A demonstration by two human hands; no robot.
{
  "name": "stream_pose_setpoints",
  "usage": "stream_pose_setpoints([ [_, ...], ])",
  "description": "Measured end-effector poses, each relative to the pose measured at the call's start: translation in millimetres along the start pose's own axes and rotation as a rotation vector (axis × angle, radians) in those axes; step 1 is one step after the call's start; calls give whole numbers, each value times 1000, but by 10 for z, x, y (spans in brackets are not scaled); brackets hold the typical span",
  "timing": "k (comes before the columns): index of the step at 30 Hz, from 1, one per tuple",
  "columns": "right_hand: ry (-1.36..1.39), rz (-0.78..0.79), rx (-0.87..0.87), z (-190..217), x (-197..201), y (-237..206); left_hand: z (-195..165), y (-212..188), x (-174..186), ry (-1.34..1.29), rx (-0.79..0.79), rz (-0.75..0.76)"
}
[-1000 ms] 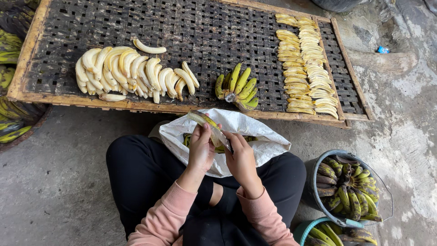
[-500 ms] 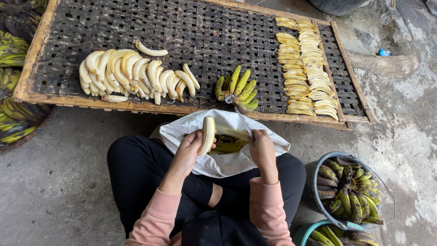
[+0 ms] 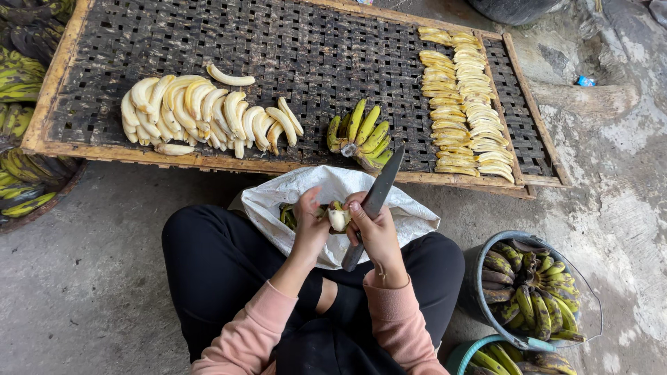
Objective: The person sits on the floor and peels bananas with a knife, cutting the peel and pulling it off by hand. Peeled bananas are placed on a slatted wooden drying rack, and discarded peels are dropped into a white sack on the lap; unpeeled bananas are taken from buckets beside them.
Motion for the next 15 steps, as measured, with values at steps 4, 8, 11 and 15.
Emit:
stream_pose_setpoints([
  [4, -159, 3, 26, -12, -8, -61, 135, -192, -167, -1148, 1130, 353],
  [8, -208, -95, 35, 32, 86, -11, -111, 49, 54, -1095, 866, 498],
  [11, -50, -369, 162, 171, 329, 1, -266, 206, 227, -868, 684, 660],
  [15, -67, -421, 232, 266, 654, -14, -194, 342, 339, -812, 807, 396],
])
Point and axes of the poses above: each hand's wrist, its own y-axis towards the middle knuckle, its own x-axis out of the back of the hand, z = x × y, the point moved 4 cm from there along y, towards the middle knuckle, and after that the axes turned 1 degree about -x, right-handed, at the moved point
